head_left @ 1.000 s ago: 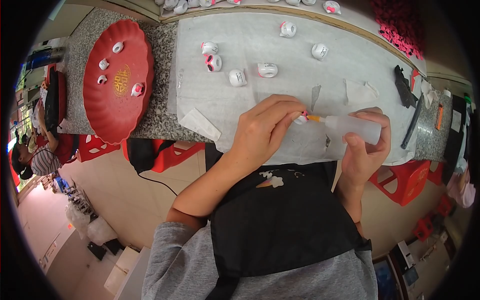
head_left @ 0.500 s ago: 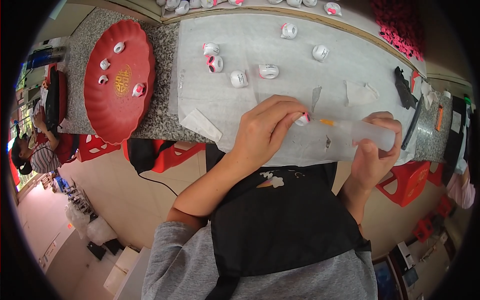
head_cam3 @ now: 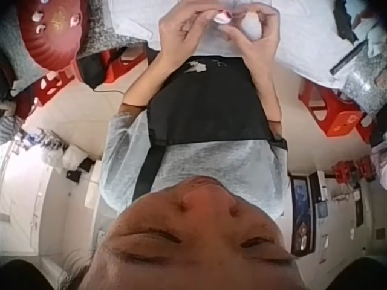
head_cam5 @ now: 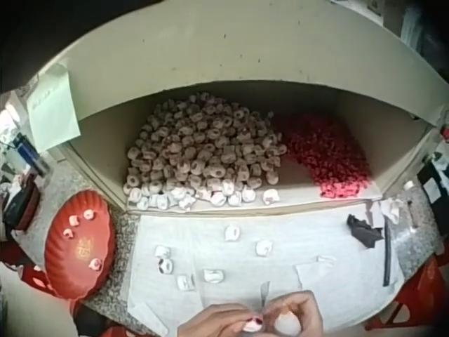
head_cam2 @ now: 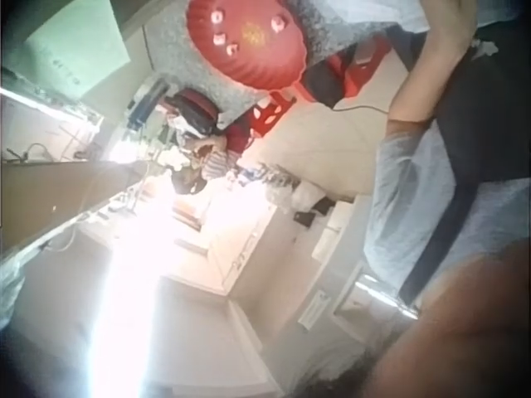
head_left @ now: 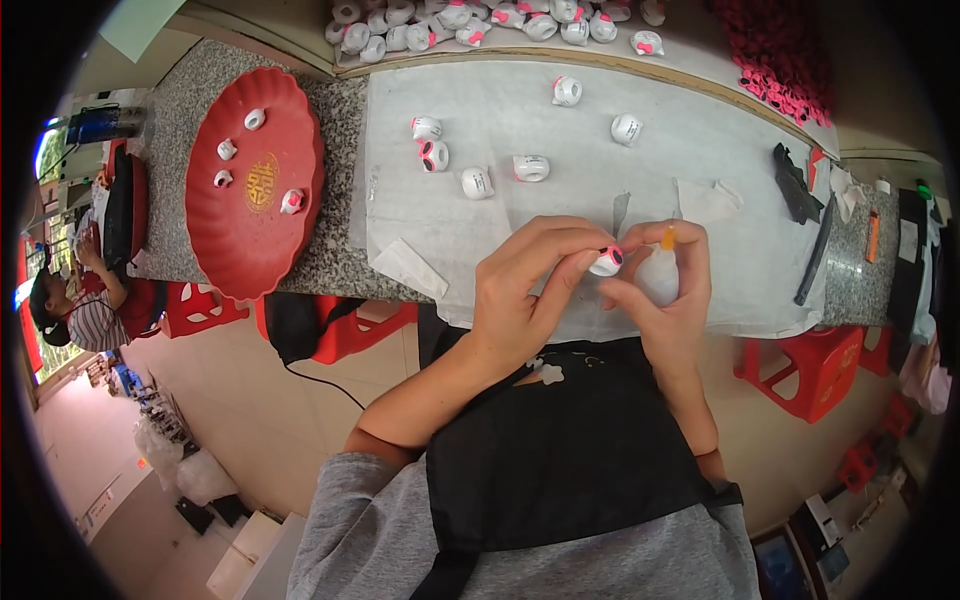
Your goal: Assembling small plastic figurines by applying glue and joining components.
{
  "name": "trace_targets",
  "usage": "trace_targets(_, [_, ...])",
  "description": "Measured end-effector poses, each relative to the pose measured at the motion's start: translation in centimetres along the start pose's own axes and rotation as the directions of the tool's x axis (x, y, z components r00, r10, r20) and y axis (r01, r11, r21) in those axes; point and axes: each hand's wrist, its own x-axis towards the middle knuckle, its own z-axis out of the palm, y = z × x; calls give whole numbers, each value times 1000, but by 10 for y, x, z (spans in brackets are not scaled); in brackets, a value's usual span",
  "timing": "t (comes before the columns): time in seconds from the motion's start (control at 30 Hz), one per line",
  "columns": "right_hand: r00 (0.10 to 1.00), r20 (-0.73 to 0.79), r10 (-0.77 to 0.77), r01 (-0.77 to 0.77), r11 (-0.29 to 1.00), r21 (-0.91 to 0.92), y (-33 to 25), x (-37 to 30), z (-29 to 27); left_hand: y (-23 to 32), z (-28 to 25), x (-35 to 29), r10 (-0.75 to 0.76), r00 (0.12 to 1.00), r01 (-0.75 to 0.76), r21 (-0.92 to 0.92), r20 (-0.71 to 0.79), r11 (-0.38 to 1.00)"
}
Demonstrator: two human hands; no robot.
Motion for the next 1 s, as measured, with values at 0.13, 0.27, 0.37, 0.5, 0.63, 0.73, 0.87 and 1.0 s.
trace_targets(0.13, [997, 68, 45, -33, 985, -169, -3, 2, -2, -2, -1, -3, -2, 1000, 3, -36, 11, 999])
trace_targets(0.27, [992, 116, -39, 66, 970, -235, -7, 2, -2, -7, -3, -2, -249, 960, 279, -416, 127, 865])
trace_targets(0.37, [992, 113, -58, 84, 968, -235, -1, 0, -3, -3, -6, 2, -361, 843, 527, -483, 398, 699])
trace_targets(0.5, [990, 130, -55, 79, 979, -189, 1, 0, -6, -1, -4, 6, -375, 784, 608, -488, 495, 626])
trace_targets(0.63, [987, 158, -27, 54, 985, -165, -2, -1, -5, -1, -2, 5, -414, 737, 676, -572, 535, 464])
trace_targets(0.73, [990, 139, 11, 2, 995, -95, -6, 0, -1, -2, -1, 3, -404, 709, 702, -631, 577, 331])
trace_targets(0.87, [988, 153, -8, 16, 998, -55, -10, 2, 1, -2, 2, 2, -418, 725, 679, -667, 547, 305])
trace_targets(1.0, [986, 169, -8, 17, 999, -51, -9, 1, 1, 1, 3, 1, -432, 736, 666, -675, 521, 319])
